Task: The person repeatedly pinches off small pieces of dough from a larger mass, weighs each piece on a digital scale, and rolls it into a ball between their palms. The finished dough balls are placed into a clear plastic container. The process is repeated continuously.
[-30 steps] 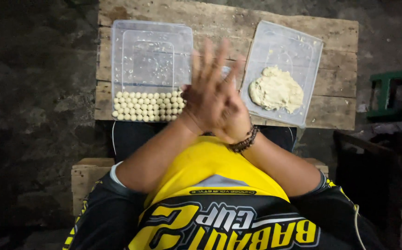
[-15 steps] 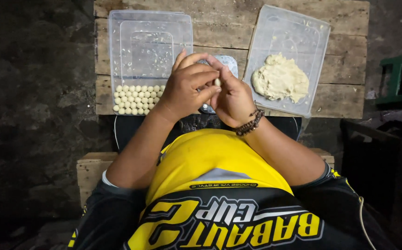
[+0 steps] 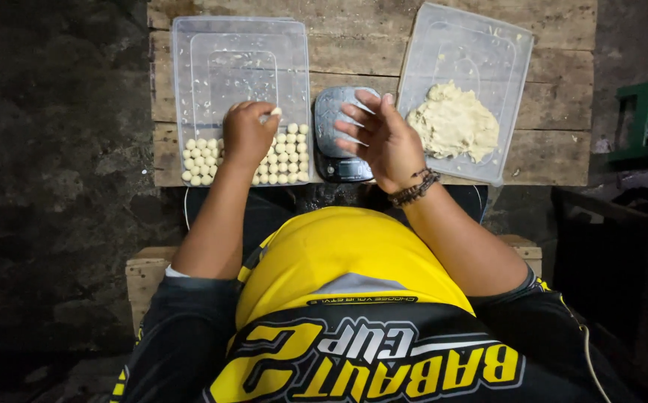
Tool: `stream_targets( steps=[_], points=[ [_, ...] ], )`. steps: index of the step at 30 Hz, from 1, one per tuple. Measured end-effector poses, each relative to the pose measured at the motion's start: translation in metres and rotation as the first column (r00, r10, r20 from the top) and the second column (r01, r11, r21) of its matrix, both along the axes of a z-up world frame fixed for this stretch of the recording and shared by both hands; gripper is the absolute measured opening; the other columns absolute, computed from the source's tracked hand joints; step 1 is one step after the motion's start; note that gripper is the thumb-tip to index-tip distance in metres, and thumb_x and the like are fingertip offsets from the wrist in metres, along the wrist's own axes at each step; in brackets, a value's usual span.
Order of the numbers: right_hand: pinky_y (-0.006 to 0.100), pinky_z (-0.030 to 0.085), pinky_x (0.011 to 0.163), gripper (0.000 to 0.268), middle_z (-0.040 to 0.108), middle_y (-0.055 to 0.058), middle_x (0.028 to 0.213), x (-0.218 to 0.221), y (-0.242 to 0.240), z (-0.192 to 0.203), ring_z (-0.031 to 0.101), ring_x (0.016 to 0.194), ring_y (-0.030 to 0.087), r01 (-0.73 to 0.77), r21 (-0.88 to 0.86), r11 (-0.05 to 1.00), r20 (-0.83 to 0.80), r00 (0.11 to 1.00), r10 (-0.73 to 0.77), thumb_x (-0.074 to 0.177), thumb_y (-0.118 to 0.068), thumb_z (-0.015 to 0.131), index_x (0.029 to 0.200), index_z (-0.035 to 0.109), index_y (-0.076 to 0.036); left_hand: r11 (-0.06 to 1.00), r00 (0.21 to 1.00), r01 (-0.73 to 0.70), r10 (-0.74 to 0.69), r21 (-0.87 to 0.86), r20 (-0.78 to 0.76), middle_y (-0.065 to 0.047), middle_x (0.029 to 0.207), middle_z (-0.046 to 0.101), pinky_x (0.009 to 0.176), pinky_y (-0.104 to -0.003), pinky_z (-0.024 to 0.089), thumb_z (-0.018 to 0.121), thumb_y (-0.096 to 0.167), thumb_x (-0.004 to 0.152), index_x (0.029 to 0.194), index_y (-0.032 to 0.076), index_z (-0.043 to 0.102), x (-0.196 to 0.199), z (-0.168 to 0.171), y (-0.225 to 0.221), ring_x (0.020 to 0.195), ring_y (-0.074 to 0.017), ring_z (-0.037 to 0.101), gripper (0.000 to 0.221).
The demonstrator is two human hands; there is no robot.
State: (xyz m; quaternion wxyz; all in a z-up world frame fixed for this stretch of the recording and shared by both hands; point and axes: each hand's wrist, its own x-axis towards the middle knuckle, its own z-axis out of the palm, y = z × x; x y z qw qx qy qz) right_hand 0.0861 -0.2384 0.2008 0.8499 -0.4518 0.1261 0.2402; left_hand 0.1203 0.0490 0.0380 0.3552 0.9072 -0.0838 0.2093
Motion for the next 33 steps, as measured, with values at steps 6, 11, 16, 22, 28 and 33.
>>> stream_targets(
  steps=[6, 11, 16, 22, 28, 33],
  points=[
    [0.043, 0.061, 0.089, 0.044, 0.072, 0.01, 0.12, -0.006, -0.037, -0.039, 0.074, 0.104, 0.028, 0.145, -0.233, 0.962, -0.101, 0.98, -0.172, 0.103, -0.046, 0.05, 0.133, 0.063, -0.016, 0.96, 0.959, -0.088, 0.154, 0.265, -0.239, 0.001, 0.076, 0.069, 0.089, -0.047, 0.049, 0.083, 0.03, 0.081, 0.091, 0.025, 0.076, -0.015, -0.033, -0.01, 0.087, -0.0272, 0.069, 0.013],
    [0.041, 0.063, 0.081, 0.035, 0.074, 0.012, 0.109, -0.026, -0.072, -0.075, 0.075, 0.093, 0.029, 0.257, -0.351, 0.9, -0.128, 0.939, -0.318, 0.105, -0.035, 0.05, 0.127, 0.064, -0.012, 0.948, 0.958, -0.025, 0.112, 0.316, -0.262, 0.002, 0.084, 0.072, 0.095, -0.047, 0.045, 0.082, 0.03, 0.084, 0.098, 0.026, 0.077, -0.012, -0.062, -0.01, 0.095, -0.0253, 0.067, 0.015],
    [0.02, 0.061, 0.065, 0.025, 0.077, 0.011, 0.095, -0.038, -0.109, -0.102, 0.069, 0.073, 0.01, 0.314, -0.675, 0.667, 0.069, 0.928, -0.366, 0.097, -0.025, 0.073, 0.115, 0.074, -0.007, 0.923, 0.993, -0.051, 0.088, 0.38, -0.079, 0.002, 0.087, 0.07, 0.092, -0.043, 0.046, 0.08, 0.034, 0.087, 0.096, 0.027, 0.077, -0.017, -0.07, -0.01, 0.097, -0.0223, 0.065, 0.011],
    [0.033, 0.062, 0.064, 0.017, 0.076, 0.001, 0.076, -0.017, -0.218, -0.189, 0.076, 0.074, 0.017, 0.27, -0.961, 0.065, 0.254, 0.949, -0.187, 0.088, -0.031, 0.085, 0.102, 0.082, -0.022, 0.945, 0.996, -0.086, 0.074, 0.315, 0.05, -0.001, 0.095, 0.074, 0.093, -0.043, 0.046, 0.08, 0.028, 0.084, 0.105, 0.021, 0.08, -0.032, -0.046, -0.016, 0.1, -0.0249, 0.067, 0.022],
    [0.046, 0.061, 0.088, 0.023, 0.076, 0.009, 0.087, -0.008, -0.21, -0.199, 0.073, 0.092, 0.034, 0.254, -0.948, -0.194, 0.218, 0.957, 0.188, 0.086, -0.028, 0.08, 0.107, 0.081, -0.021, 0.977, 0.993, 0.028, -0.052, 0.211, 0.11, -0.002, 0.098, 0.074, 0.093, -0.043, 0.048, 0.081, 0.022, 0.082, 0.101, 0.017, 0.079, -0.064, -0.026, -0.044, 0.102, -0.0274, 0.069, 0.02],
    [0.044, 0.063, 0.084, 0.03, 0.07, 0.006, 0.084, 0.0, -0.185, -0.203, 0.073, 0.087, 0.03, 0.303, -0.896, -0.323, 0.169, 0.908, 0.383, 0.084, -0.037, 0.083, 0.11, 0.078, -0.022, 0.977, 0.98, 0.162, -0.176, 0.138, 0.094, -0.005, 0.093, 0.075, 0.089, -0.046, 0.053, 0.078, 0.012, 0.084, 0.097, 0.011, 0.079, -0.086, -0.014, -0.06, 0.097, -0.0315, 0.072, 0.013]
  ],
)
